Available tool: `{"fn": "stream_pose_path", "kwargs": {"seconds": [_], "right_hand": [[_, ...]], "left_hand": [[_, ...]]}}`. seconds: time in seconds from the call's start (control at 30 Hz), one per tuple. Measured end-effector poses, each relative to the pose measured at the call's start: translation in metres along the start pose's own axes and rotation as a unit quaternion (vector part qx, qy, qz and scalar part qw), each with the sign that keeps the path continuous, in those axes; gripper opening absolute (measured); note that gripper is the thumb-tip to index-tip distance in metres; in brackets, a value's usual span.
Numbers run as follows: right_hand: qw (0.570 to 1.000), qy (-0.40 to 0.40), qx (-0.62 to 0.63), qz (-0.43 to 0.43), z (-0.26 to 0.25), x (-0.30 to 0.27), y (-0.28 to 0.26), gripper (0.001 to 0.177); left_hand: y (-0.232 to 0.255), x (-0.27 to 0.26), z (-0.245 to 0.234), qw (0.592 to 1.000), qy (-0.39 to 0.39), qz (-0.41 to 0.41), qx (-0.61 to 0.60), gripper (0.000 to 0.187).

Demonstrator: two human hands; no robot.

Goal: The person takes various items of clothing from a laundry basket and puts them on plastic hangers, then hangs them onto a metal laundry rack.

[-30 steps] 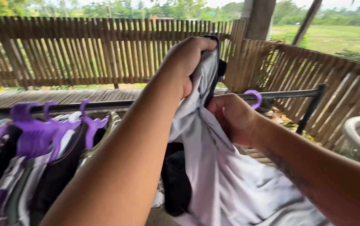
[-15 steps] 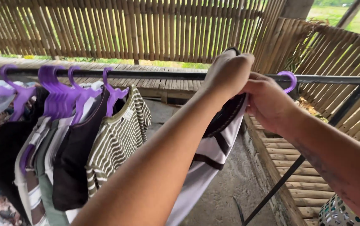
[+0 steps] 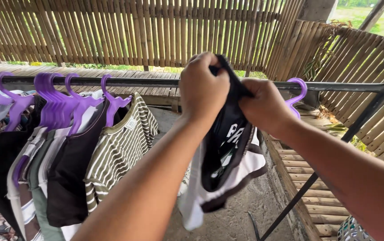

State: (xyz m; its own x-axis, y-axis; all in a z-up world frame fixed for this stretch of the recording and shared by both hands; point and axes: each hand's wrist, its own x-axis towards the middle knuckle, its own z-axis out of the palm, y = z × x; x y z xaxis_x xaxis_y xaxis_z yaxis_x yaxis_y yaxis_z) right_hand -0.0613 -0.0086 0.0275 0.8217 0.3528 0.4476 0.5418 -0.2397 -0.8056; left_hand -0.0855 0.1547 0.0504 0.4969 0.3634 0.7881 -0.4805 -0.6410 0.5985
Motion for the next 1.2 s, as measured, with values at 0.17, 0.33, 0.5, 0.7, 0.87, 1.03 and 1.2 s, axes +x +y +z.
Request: {"fn": "stream_pose_path", "kwargs": {"seconds": [0.17,0.33,0.5,0.7,0.87,1.03,1.2], "right_hand": [[0.949,0.021,-0.313,0.039,-0.020,-0.024,0.006,0.017],[0.930,-0.031,-0.366,0.022,-0.066,-0.031,0.050,0.020],[0.912,0.020,-0.352,0.209,-0.086,-0.035,0.034,0.025],[0.882,0.040,-0.302,0.361,-0.074,-0.033,-0.015,0.029],[0.920,0.050,-0.094,0.377,-0.087,-0.030,0.029,0.031],[0.934,0.096,0.107,0.328,-0.072,-0.027,0.006,0.042],[0.936,0.138,0.166,0.277,-0.085,-0.019,0.020,0.038]], "left_hand": [[-0.035,-0.002,-0.015,0.998,0.028,0.045,0.040,0.008],[-0.082,-0.006,-0.042,0.994,0.039,0.034,0.095,0.008],[-0.124,-0.031,-0.056,0.986,0.015,-0.018,0.164,0.017],[-0.112,-0.051,-0.067,0.978,0.015,-0.141,0.150,0.033],[-0.174,-0.074,-0.048,0.979,-0.065,-0.165,0.102,0.033],[-0.135,-0.086,-0.061,0.917,-0.169,-0.356,-0.056,0.032],[-0.165,-0.100,-0.061,0.812,-0.266,-0.491,-0.169,0.028]]}}
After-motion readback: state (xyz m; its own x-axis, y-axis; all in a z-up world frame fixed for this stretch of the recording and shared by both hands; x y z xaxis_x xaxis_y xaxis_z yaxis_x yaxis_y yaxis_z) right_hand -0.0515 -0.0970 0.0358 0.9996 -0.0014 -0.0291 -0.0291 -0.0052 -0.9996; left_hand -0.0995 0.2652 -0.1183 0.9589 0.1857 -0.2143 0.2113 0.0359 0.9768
